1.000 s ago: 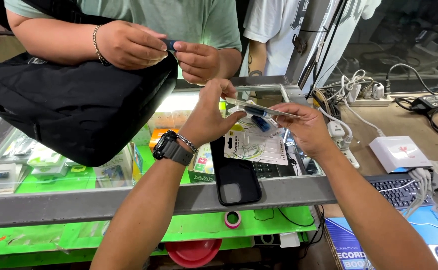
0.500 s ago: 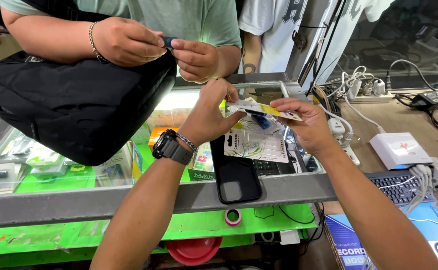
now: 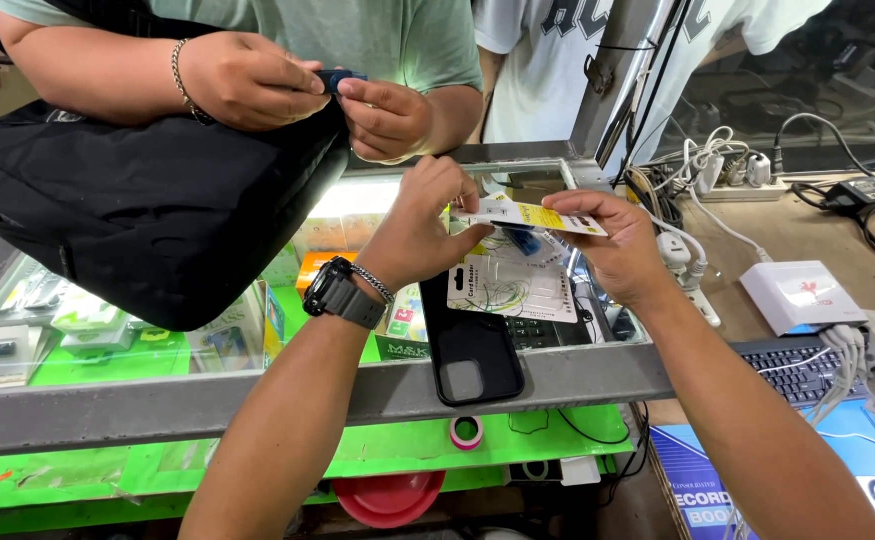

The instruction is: The person inspects a mobile phone screen, selects a packaged card reader from a display wall, and then shows it to customers at a service counter.

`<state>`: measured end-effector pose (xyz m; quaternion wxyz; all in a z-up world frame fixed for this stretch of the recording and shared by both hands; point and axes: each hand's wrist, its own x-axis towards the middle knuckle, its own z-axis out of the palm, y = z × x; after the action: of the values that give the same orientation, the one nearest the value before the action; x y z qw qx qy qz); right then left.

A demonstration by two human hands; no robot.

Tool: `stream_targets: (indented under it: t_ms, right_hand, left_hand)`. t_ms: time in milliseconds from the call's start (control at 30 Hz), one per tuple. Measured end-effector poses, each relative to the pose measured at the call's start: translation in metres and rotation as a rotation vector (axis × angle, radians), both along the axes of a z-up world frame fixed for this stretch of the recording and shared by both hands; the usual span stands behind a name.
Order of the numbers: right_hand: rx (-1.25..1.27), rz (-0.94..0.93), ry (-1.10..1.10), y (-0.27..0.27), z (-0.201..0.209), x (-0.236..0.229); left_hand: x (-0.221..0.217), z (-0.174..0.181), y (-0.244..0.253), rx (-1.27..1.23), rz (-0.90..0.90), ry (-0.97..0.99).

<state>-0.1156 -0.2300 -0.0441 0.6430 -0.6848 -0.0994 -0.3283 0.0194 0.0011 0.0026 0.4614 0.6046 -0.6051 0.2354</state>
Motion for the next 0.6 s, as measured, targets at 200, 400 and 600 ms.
stream_targets:
  t_ms: [200, 400, 600]
  right_hand:
    - [0.034, -0.012, -0.029, 0.006, 0.002, -0.001]
    - [0.107, -0.099, 0.033, 0.011, 0.005, -0.004]
    - [0.165, -0.049, 0.095, 0.003, -0.003, 0.001]
  left_hand:
    - [0.001, -0.001, 0.001, 0.015, 0.022, 0.001]
    - [-0.008, 0.001, 0.004, 0.081, 0.034, 0.165]
    - [-0.021, 0.017, 0.016, 0.407, 0.126, 0.339]
